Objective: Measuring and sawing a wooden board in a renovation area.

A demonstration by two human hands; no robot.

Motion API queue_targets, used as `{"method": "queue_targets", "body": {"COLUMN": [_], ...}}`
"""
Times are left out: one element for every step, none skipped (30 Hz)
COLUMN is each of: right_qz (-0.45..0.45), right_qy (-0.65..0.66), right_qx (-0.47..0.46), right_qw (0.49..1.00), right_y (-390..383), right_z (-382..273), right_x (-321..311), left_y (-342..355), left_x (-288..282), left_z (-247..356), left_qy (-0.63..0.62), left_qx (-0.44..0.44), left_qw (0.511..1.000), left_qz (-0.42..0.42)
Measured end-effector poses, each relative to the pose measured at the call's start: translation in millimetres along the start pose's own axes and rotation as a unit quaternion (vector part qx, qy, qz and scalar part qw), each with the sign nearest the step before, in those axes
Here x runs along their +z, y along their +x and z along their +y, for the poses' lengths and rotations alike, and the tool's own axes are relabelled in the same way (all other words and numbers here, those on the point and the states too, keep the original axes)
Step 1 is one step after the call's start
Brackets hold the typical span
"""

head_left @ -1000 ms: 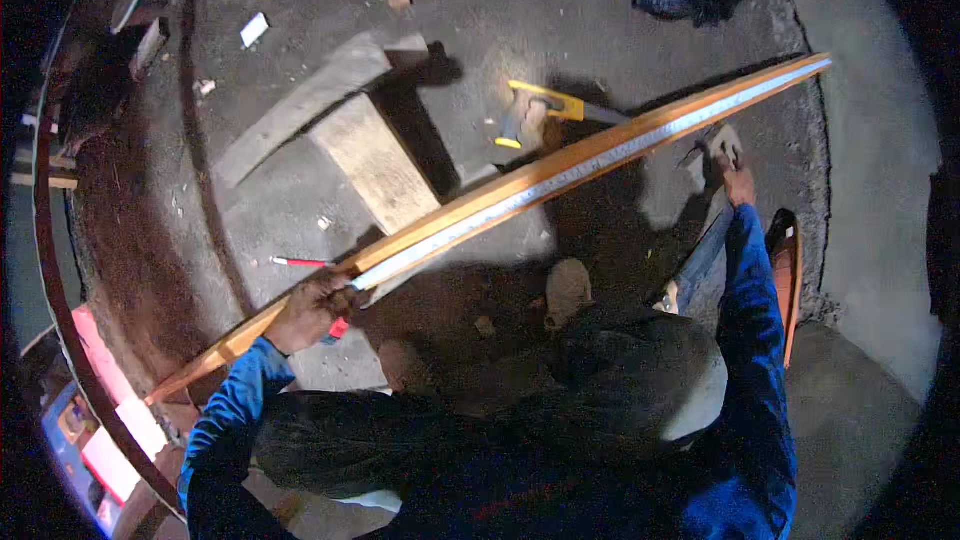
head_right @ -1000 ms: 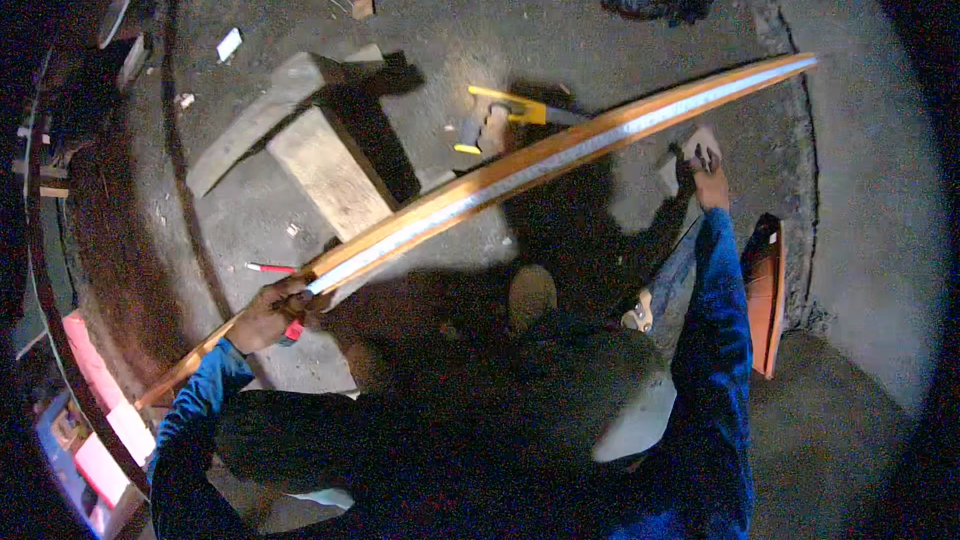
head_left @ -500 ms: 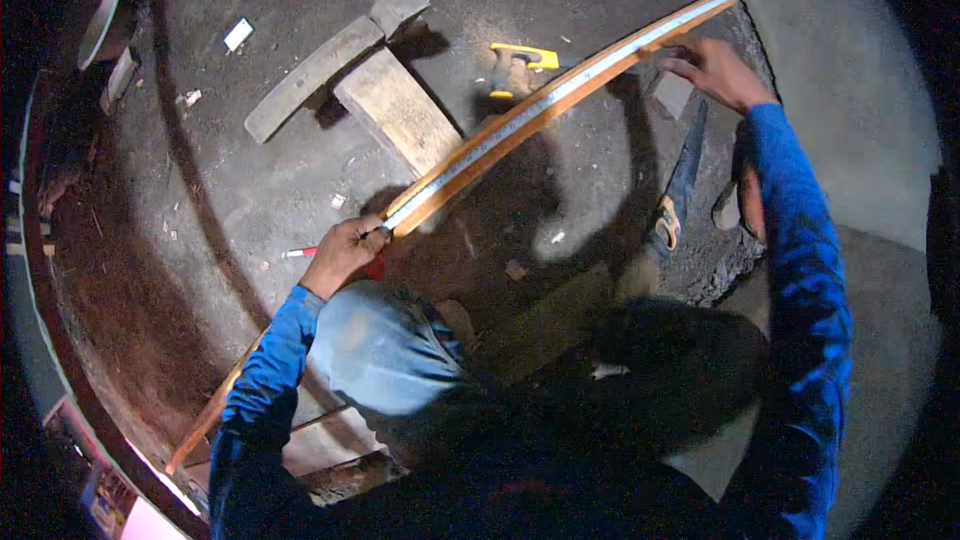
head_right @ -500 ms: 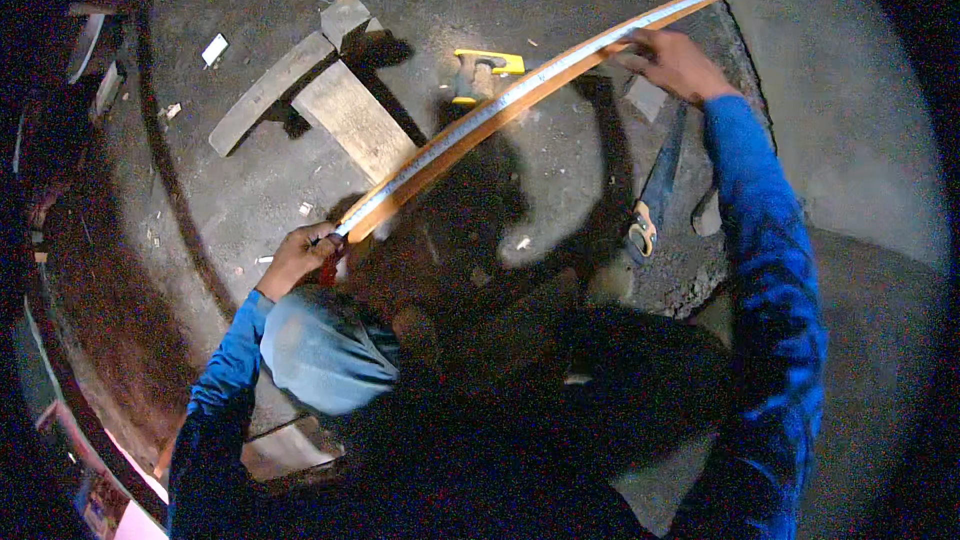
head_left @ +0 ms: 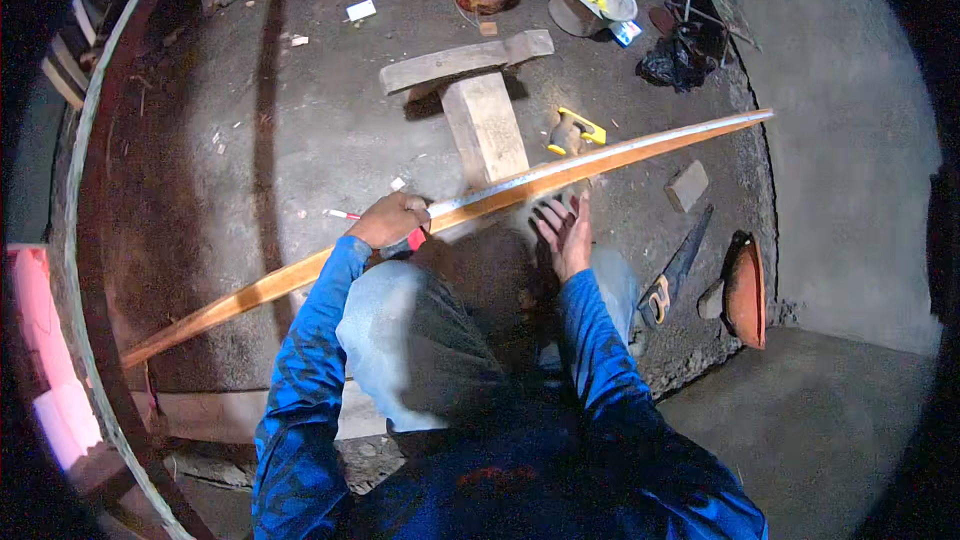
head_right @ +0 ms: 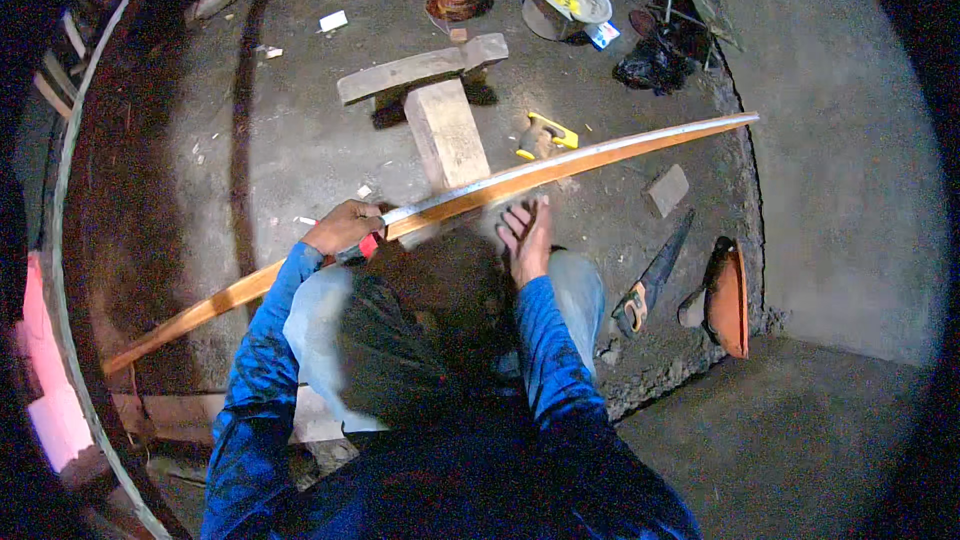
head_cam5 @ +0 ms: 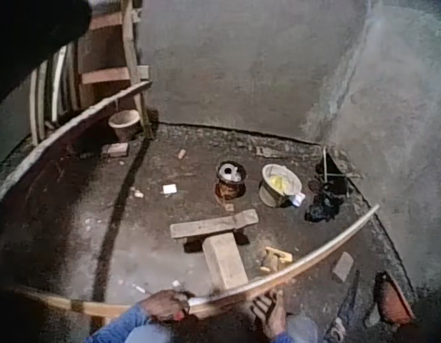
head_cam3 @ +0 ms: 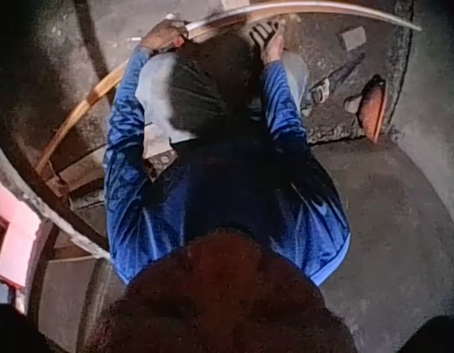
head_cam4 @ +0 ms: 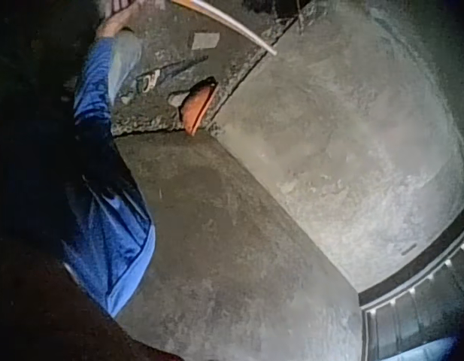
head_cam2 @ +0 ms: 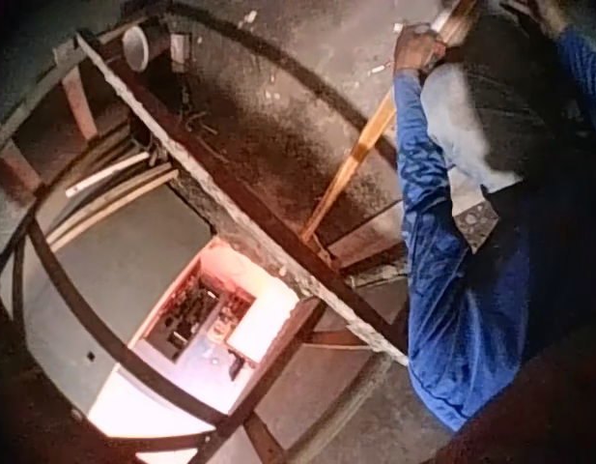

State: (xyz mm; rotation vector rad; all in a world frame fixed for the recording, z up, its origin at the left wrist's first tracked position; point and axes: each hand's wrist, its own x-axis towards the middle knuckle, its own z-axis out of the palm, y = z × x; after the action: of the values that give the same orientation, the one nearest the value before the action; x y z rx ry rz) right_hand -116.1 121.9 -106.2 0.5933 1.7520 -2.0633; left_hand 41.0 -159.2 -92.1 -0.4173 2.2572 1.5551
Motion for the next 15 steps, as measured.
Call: {"method": "queue_targets", "body": {"right_qz": [-0.069,-0.125,-0.127,-0.13,-0.134,-0.104,-0.079,-0.06,-0.068,-0.074,-0.087,-0.058,-0.063,-0.068,-0.033], "right_qy": [0.036,0.01,0.02,0.029,0.026,-0.007,-0.04,-0.037,-0.037,-0.037,-0.064,-0.082,-0.086,-0.09,-0.085], "right_qx": [0.045,0.037,0.036,0.037,0.041,0.029,0.016,0.019,0.006,-0.003,-0.032,-0.07,-0.089,-0.108,-0.116], "right_qw": [0.996,0.991,0.991,0.99,0.99,0.994,0.996,0.997,0.997,0.997,0.994,0.993,0.99,0.988,0.989], "right_y": [-5.2,-2.7,-1.8,-0.9,0.2,1.5,4.5,7.3,9.7,8.7,6.9,3.5,3.4,1.4,-5.6], "right_z": [3.9,8.5,11.8,13.3,13.7,13.5,12.3,10.0,7.3,6.0,0.5,-1.0,-4.8,-6.7,-3.5], "right_x": [-0.7,0.8,1.9,2.6,2.0,0.4,2.5,2.8,1.6,1.4,1.7,3.0,5.5,7.3,6.8], "left_y": [-6.4,-13.7,-21.5,-30.6,-37.9,-44.7,-50.4,-55.0,-57.4,-60.0,-63.2,-65.6,-67.6,-68.7,-70.3], "left_x": [-0.2,-0.4,-0.8,-0.7,-2.5,-3.1,-6.1,-8.9,-12.1,-15.6,-21.1,-26.0,-32.0,-34.8,-36.4], "left_z": [-4.0,-8.6,-13.8,-16.6,-19.5,-22.2,-25.4,-28.3,-30.6,-32.3,-28.7,-24.7,-16.6,-23.6,-33.1], "left_qy": [-0.021,-0.022,-0.033,-0.046,-0.045,-0.048,-0.072,-0.096,-0.132,-0.134,-0.093,-0.052,-0.03,-0.029,-0.032], "left_qx": [0.002,0.001,-0.003,-0.007,0.008,0.003,-0.009,-0.02,-0.015,-0.024,-0.03,-0.035,-0.076,-0.081,-0.075], "left_qw": [1.0,1.0,0.999,0.998,0.997,0.997,0.996,0.995,0.991,0.991,0.995,0.997,0.996,0.996,0.996], "left_qz": [0.01,0.013,0.032,0.052,0.06,0.063,0.044,0.026,-0.005,0.0,-0.019,-0.04,-0.037,-0.036,-0.033]}}
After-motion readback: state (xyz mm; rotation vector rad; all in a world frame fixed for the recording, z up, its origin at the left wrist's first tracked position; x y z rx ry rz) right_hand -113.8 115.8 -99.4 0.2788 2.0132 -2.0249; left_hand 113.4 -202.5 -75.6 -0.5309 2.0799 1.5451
